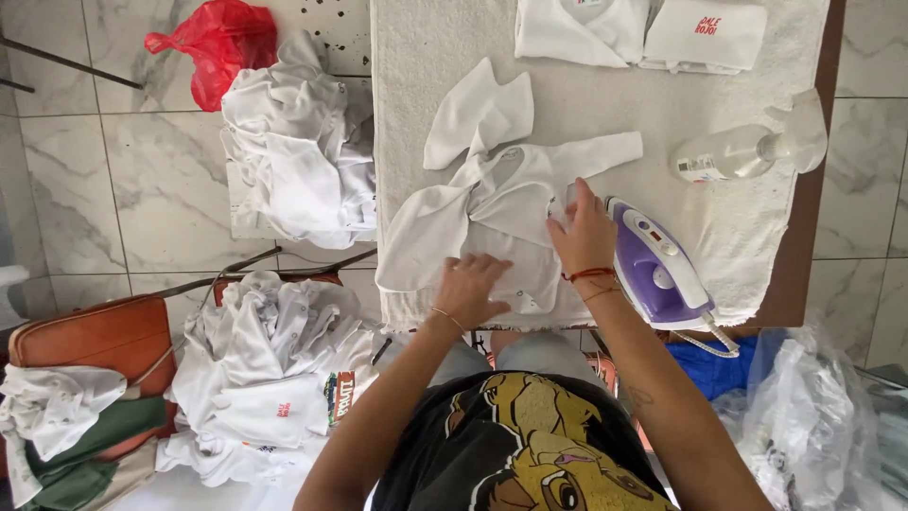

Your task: The person irons white baby onesies using a steam iron and then folds them neatly on a table.

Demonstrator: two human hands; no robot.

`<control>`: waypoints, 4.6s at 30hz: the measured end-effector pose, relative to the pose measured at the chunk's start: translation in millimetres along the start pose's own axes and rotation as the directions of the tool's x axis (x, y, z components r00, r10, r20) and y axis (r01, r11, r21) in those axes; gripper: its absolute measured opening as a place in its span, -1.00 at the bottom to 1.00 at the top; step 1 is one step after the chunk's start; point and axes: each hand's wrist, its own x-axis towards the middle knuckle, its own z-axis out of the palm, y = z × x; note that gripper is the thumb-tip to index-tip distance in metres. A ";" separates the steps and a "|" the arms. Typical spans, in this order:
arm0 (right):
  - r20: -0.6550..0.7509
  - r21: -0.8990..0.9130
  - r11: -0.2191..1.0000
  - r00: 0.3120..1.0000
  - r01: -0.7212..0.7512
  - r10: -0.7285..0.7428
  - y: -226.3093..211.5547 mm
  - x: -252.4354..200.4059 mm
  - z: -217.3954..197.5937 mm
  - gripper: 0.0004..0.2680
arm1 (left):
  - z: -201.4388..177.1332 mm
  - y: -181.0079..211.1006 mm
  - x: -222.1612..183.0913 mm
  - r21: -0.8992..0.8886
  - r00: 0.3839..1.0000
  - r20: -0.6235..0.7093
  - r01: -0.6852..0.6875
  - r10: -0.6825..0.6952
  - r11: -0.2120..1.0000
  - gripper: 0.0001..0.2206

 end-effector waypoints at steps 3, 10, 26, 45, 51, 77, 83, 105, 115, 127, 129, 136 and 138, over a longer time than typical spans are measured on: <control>-0.141 -0.074 0.984 0.976 0.159 -0.168 25.1 -9.1 21.4 -0.78 | 67.8 -0.4 -7.6 0.121 0.984 0.148 -0.114 0.096 0.986 -0.57; -0.023 0.157 0.974 0.987 0.164 -0.162 -13.7 -49.4 -18.4 -0.83 | 45.2 2.4 -48.6 0.074 0.979 0.015 -0.205 0.205 0.976 -0.76; 0.411 0.146 0.945 0.852 0.291 -0.326 -49.8 17.1 53.1 -0.90 | 20.6 -52.8 46.2 -0.026 0.797 -0.239 0.566 -0.555 0.824 -0.78; 0.642 0.714 0.567 0.706 -0.411 -0.297 -66.9 -2.1 -49.2 -0.82 | -62.1 24.1 8.8 -0.573 0.904 -0.326 0.043 -0.276 0.819 -0.83; 0.695 0.703 0.555 0.594 -0.445 -0.404 -79.5 -18.5 -101.1 -0.79 | -96.5 59.9 -19.4 -0.831 0.925 -0.261 -0.070 -0.277 0.551 -0.81; -0.046 0.400 0.883 0.968 0.244 -0.246 -19.0 -28.5 -206.3 -0.83 | -179.8 20.8 -48.8 -0.274 0.730 -0.671 -0.086 -0.127 0.958 -0.85; 0.579 -0.071 0.988 0.812 0.135 -0.070 -13.7 -13.5 -145.3 -0.79 | -107.4 -12.2 -41.0 0.005 0.942 -0.291 0.178 -0.169 0.984 -0.76; 0.726 0.497 0.857 0.607 -0.136 -0.324 -15.6 -15.4 -189.0 -0.87 | -140.6 -7.3 -97.1 -0.014 0.788 -0.528 -0.382 0.318 0.924 -0.87; 0.576 0.119 0.986 0.801 0.114 -0.162 -11.3 81.2 -87.9 -0.70 | -95.9 -83.2 27.2 0.029 0.936 -0.353 0.028 -0.016 0.999 -0.76; 0.372 -0.190 0.975 0.927 0.116 -0.038 44.7 -17.4 0.5 -0.61 | 62.3 -5.2 4.8 0.188 0.886 -0.342 -0.261 0.312 0.947 -0.73; 0.297 -0.255 0.953 0.951 0.162 -0.082 59.0 -16.8 11.3 -0.80 | 73.9 -8.3 9.1 0.163 0.903 -0.333 -0.227 0.270 0.960 -0.87; 0.214 -0.403 0.915 0.973 0.010 0.084 46.1 13.3 -70.3 -0.83 | 24.1 28.3 -8.9 -0.073 0.922 -0.249 -0.323 0.297 0.943 -0.90; 0.220 -0.302 0.953 0.972 -0.014 0.084 70.1 15.9 -62.7 -0.85 | 39.0 25.1 -13.0 -0.050 0.960 -0.045 -0.279 0.277 0.959 -0.92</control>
